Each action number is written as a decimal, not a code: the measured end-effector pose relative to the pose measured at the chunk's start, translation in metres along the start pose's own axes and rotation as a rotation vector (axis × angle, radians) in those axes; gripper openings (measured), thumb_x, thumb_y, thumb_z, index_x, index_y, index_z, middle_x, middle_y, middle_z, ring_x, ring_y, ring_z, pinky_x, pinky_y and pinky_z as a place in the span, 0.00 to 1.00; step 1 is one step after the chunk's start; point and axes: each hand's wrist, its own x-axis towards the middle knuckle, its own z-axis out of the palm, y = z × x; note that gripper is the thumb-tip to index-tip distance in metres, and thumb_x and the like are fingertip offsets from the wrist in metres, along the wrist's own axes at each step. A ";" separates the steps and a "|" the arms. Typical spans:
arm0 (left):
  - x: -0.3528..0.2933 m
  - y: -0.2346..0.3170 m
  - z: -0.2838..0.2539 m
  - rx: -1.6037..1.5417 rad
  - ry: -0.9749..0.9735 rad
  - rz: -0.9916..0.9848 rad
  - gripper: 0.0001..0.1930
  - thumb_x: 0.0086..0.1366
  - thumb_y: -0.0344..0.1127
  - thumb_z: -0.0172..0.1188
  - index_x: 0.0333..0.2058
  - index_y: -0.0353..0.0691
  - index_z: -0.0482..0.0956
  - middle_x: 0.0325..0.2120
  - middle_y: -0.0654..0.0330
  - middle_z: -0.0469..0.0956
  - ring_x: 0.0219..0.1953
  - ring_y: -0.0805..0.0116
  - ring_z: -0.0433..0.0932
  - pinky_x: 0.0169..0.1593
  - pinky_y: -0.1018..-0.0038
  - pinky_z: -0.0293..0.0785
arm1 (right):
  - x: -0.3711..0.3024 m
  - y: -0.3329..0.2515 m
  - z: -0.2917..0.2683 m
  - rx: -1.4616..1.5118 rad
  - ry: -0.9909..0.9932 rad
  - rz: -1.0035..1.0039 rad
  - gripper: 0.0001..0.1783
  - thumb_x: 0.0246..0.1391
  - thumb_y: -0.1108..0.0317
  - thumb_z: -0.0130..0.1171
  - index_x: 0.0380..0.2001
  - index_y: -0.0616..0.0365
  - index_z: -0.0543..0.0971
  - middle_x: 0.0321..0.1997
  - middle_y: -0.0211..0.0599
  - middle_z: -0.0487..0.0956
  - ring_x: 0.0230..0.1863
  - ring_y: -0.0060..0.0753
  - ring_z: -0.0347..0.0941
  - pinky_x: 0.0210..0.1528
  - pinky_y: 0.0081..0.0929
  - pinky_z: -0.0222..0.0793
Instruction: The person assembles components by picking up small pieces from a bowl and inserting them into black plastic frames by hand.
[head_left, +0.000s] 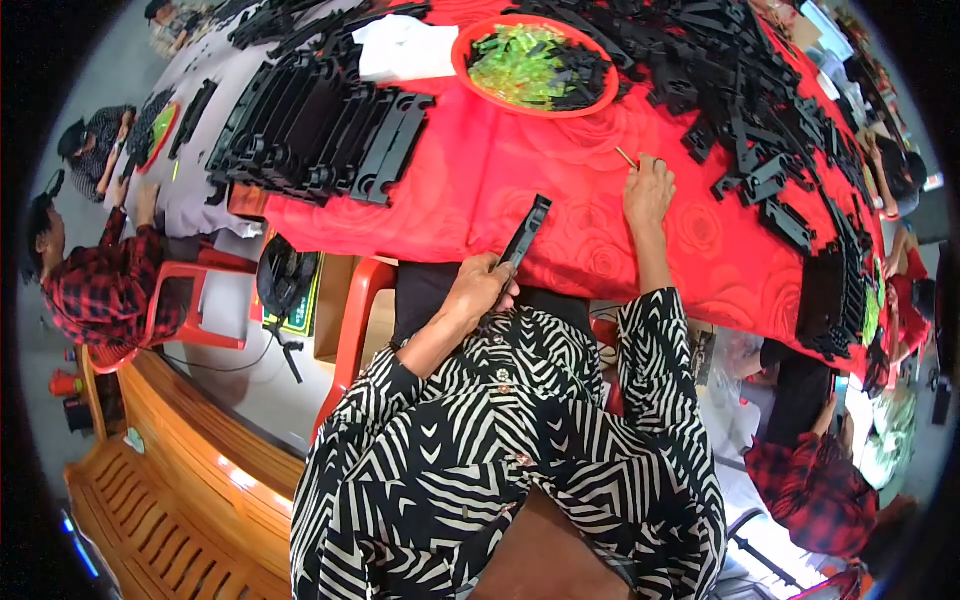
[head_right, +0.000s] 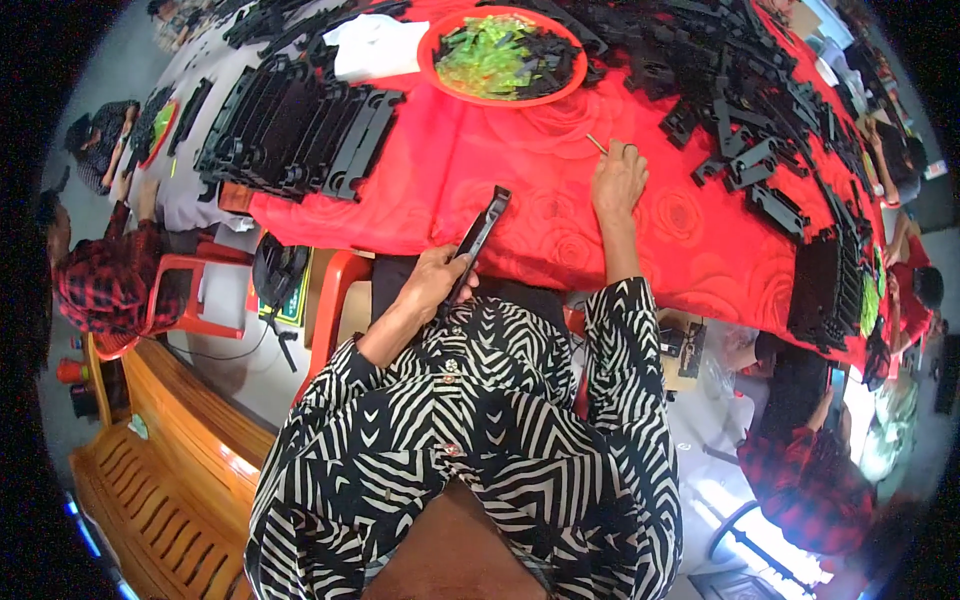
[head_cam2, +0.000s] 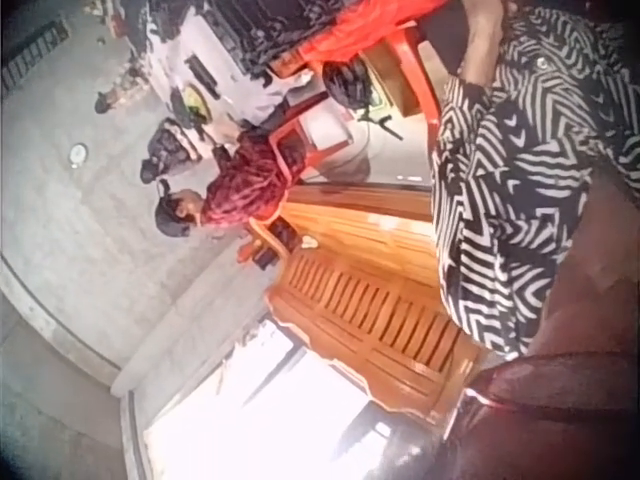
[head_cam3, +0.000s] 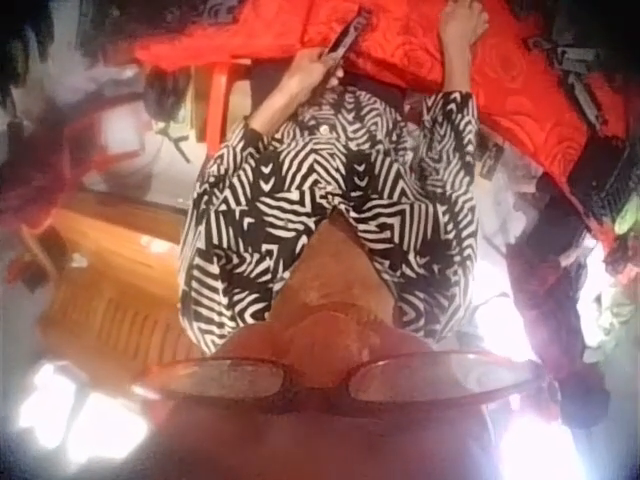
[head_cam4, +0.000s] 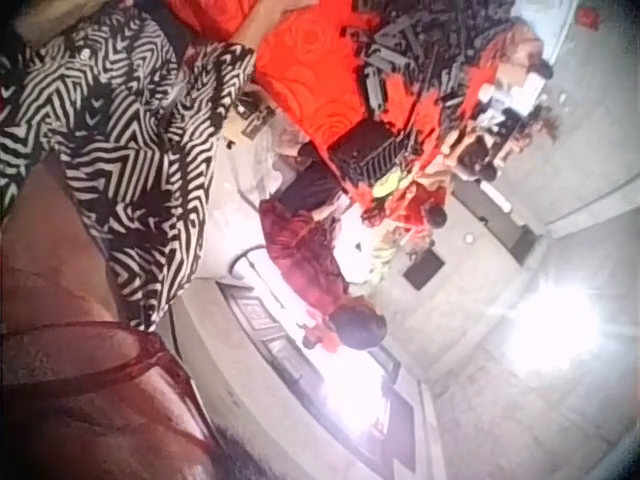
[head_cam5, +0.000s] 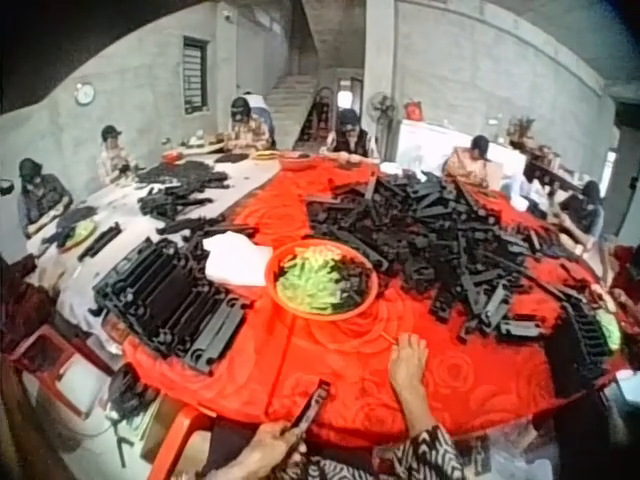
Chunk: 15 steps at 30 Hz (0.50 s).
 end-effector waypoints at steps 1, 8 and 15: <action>0.002 -0.002 -0.002 0.022 0.009 0.016 0.08 0.61 0.33 0.47 0.30 0.32 0.70 0.17 0.60 0.73 0.14 0.77 0.68 0.18 0.82 0.65 | 0.003 -0.002 0.000 -0.056 -0.029 -0.030 0.15 0.43 0.70 0.54 0.38 0.57 0.71 0.37 0.44 0.69 0.40 0.48 0.65 0.41 0.41 0.62; 0.012 -0.007 -0.009 0.053 0.041 -0.024 0.11 0.61 0.35 0.50 0.26 0.31 0.72 0.16 0.61 0.73 0.14 0.78 0.69 0.18 0.82 0.64 | 0.014 0.006 0.013 -0.136 -0.103 -0.253 0.11 0.41 0.70 0.56 0.30 0.61 0.70 0.33 0.46 0.67 0.36 0.48 0.67 0.34 0.39 0.67; 0.020 -0.020 -0.022 0.019 0.005 -0.020 0.10 0.59 0.35 0.53 0.25 0.34 0.73 0.16 0.63 0.73 0.16 0.79 0.70 0.19 0.84 0.65 | 0.019 0.000 0.007 -0.196 -0.117 -0.265 0.13 0.37 0.73 0.57 0.30 0.63 0.70 0.35 0.49 0.66 0.39 0.49 0.66 0.37 0.40 0.66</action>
